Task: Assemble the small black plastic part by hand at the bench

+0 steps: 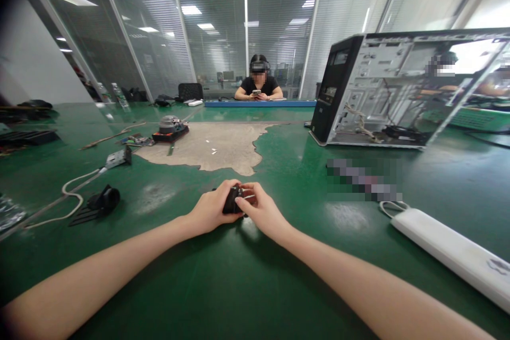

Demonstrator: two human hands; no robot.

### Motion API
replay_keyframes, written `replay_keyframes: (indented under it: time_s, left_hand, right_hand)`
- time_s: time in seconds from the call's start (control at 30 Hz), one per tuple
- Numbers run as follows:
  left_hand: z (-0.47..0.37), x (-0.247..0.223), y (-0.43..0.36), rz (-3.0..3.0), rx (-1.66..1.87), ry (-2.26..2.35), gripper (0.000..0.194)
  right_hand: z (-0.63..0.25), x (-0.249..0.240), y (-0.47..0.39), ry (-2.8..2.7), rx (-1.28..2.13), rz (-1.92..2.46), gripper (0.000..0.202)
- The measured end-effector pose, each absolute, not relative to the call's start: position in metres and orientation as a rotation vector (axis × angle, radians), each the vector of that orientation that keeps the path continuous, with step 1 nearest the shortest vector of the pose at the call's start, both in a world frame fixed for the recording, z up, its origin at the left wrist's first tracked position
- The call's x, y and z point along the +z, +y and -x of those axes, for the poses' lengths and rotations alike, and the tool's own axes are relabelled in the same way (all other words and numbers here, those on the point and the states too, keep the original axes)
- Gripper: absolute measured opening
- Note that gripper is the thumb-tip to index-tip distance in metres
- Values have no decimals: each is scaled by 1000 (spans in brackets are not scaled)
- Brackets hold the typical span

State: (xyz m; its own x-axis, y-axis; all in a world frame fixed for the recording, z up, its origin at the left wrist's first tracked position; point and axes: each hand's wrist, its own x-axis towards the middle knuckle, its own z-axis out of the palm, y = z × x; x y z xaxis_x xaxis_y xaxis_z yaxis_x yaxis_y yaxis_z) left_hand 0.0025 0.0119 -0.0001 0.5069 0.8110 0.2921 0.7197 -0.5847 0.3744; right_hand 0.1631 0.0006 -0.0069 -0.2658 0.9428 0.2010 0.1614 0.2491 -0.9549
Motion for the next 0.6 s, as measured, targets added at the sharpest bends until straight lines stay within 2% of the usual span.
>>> replay_keyframes:
  time_s: [0.27,0.47,0.6]
  left_hand:
    - [-3,0,12,-2535,655,1323,61]
    - [-3,-1,12,-2556,645,1327,62]
    - [-2,-1,12,-2568,649,1306,60]
  right_hand:
    - [-163,-4,-4,-1714,891,933,10]
    - [-163,-7,-1,-1668,1034,1006,21]
    - [-163,-6,-1,-1694,1105,1024,18]
